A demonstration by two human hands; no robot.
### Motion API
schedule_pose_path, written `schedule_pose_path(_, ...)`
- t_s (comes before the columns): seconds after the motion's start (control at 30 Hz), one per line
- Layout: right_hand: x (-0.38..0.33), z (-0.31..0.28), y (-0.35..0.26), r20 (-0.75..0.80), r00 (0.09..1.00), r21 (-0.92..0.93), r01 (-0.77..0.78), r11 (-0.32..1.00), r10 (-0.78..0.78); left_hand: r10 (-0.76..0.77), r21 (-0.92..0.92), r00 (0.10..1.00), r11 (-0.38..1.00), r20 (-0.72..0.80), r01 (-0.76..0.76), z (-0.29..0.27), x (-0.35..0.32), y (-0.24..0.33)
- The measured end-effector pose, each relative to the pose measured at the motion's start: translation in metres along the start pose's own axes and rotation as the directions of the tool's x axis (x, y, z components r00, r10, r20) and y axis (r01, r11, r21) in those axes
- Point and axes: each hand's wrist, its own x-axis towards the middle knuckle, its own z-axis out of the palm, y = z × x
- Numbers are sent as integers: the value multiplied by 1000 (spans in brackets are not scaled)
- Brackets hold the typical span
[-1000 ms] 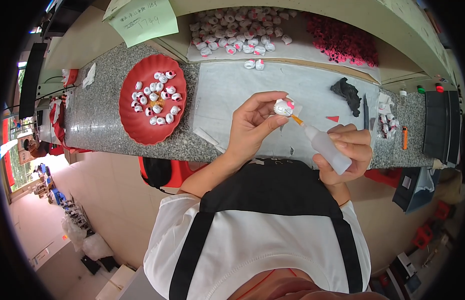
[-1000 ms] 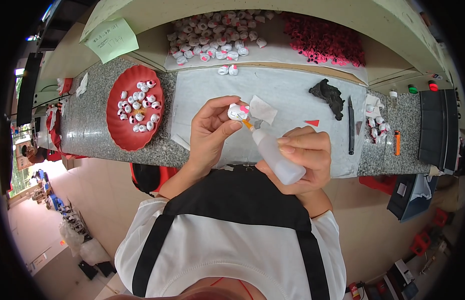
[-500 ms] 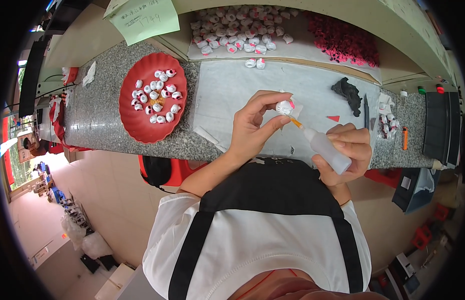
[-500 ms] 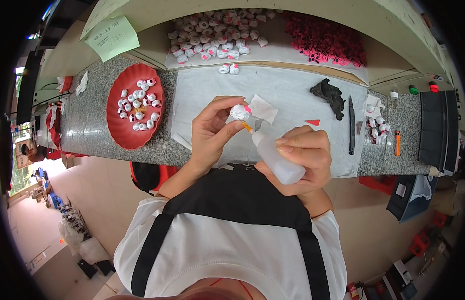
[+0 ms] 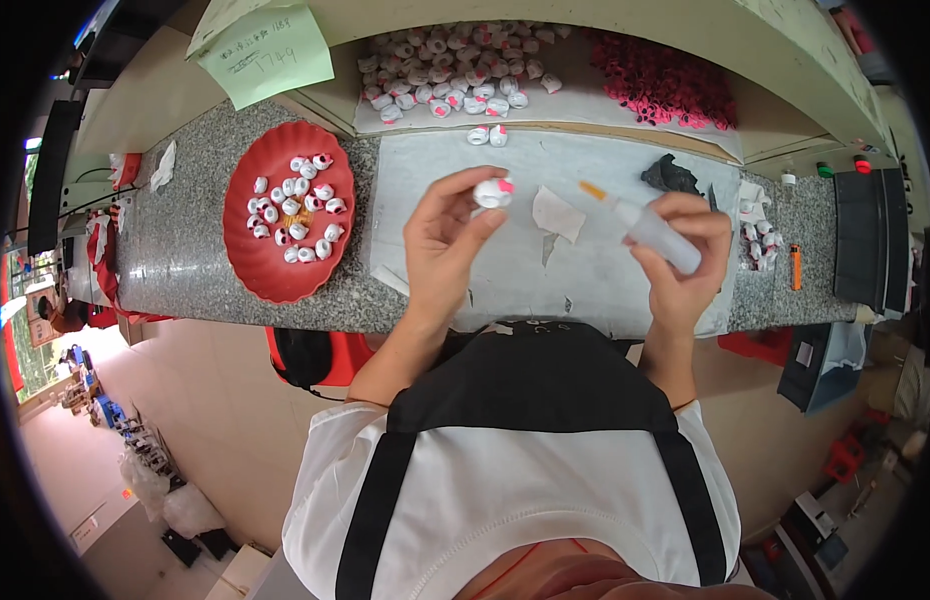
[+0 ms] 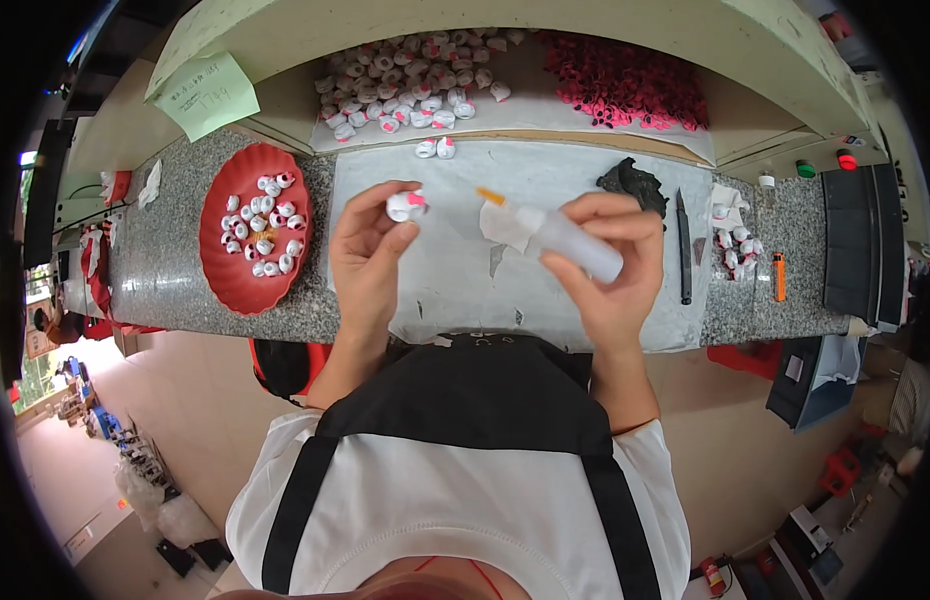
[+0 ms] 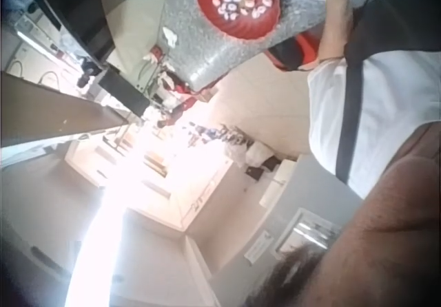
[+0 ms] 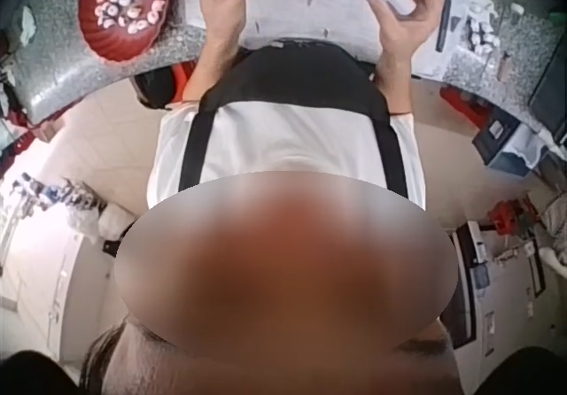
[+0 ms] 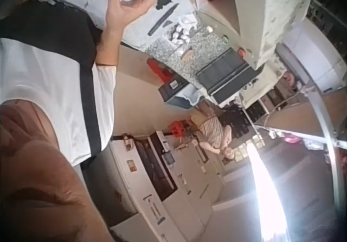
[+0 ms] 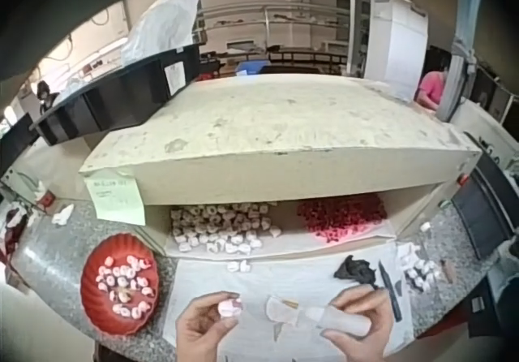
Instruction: Assembling small toy heads by gluing pink bow pieces onto them at a factory workbench.
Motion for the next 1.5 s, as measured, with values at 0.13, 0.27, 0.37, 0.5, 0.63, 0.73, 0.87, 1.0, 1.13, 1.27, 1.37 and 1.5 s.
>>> schedule_pose_path(0.13, 26, -21, 39, 87, 931, -115, -345, 932, 355, 77, -34, 993, 996, -88, -80, -22, 8, 2)
schedule_pose_path(0.27, 57, -42, 114, 28, 967, -372, -224, 901, 252, 120, -14, 989, 992, -82, -122, -19, 5, 4)
schedule_pose_path(0.37, 81, -37, 131, 69, 997, -860, 49, 508, 19, 78, -15, 993, 997, -89, -80, -17, 0, 5)
schedule_pose_path(0.5, 87, -38, 142, 160, 980, -962, 128, 241, 118, 78, 1, 992, 997, -94, -78, -21, -1, 3)
schedule_pose_path(0.63, 82, -39, 131, 228, 967, -938, 187, 292, 112, 55, 4, 993, 998, -101, -55, -22, 0, 2)
schedule_pose_path(0.73, 83, -44, 127, 172, 979, -887, 106, 449, 108, 30, -5, 996, 1000, -86, -30, -18, 2, 0)
schedule_pose_path(0.87, 79, -49, 123, -35, 986, -792, -127, 597, 163, -11, -23, 999, 1000, -52, 10, -10, 4, -3)
schedule_pose_path(1.0, 52, -13, 55, -75, 897, -210, -442, 872, 436, -31, -44, 999, 999, -43, 29, -3, 3, -6)
schedule_pose_path(1.13, 19, 15, 16, 130, 859, 110, -509, 854, 496, -13, 42, 998, 999, 69, 11, 5, 3, -8)
schedule_pose_path(1.27, 10, 31, 7, 260, 816, 191, -568, 801, 517, 126, 225, 987, 963, 101, -146, 10, 2, -11)
schedule_pose_path(1.37, 9, 32, 6, 283, 797, 167, -589, 791, 534, 199, 394, 970, 887, 141, -239, 10, 1, -9)
schedule_pose_path(1.5, 6, 31, 8, 262, 802, 140, -582, 801, 537, 209, 453, 966, 854, 153, -257, 13, -1, -5)
